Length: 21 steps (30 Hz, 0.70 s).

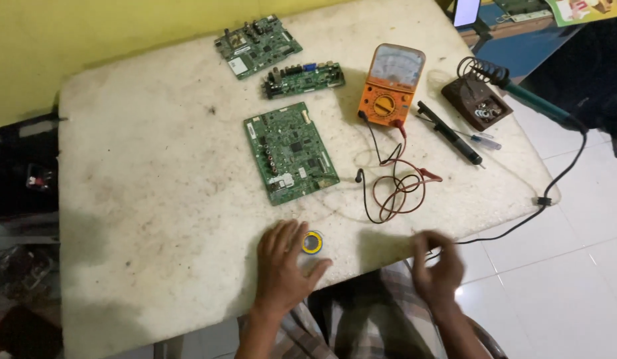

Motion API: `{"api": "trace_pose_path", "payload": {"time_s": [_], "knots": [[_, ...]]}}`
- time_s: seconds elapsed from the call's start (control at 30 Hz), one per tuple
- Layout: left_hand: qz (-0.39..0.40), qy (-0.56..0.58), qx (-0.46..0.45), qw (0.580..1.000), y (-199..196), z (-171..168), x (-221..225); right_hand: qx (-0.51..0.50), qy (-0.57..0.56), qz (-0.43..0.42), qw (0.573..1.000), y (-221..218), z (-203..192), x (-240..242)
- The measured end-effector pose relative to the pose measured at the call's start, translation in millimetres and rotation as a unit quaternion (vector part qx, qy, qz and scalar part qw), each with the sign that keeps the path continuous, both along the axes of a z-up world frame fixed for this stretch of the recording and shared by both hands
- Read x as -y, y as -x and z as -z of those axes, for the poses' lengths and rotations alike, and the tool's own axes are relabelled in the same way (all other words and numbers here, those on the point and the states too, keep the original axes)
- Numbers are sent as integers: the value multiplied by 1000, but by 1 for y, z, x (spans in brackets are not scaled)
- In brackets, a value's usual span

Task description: Testing electronic components on a circuit board using a multimeter and inspecting the board.

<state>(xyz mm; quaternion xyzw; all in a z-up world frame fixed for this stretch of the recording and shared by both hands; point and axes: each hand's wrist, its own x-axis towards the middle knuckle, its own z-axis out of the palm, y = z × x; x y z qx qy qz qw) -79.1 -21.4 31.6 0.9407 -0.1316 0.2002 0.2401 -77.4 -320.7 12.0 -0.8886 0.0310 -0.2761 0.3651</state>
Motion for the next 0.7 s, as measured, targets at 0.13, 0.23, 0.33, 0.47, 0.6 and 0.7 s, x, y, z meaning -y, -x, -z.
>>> {"api": "trace_pose_path", "payload": {"time_s": [0.13,0.23,0.33,0.47,0.6,0.7], "knots": [[-4,-4,25,1000,-5,-4,10,36,-62,-207,976,5,-44,-59],[27,26,49,998,-15,-9,5,-10,-38,-290,956,-6,-58,-79],[-38,48,77,995,-25,0,-18,-12,-30,-321,947,-21,-50,-89],[-203,2,144,969,-33,12,-58,-78,-7,-258,963,-43,-50,-104],[-199,8,143,970,-36,9,-61,-86,90,-218,968,-73,-55,-120],[-180,70,131,972,-55,1,-55,-141,106,-203,963,-95,-56,-131]]}}
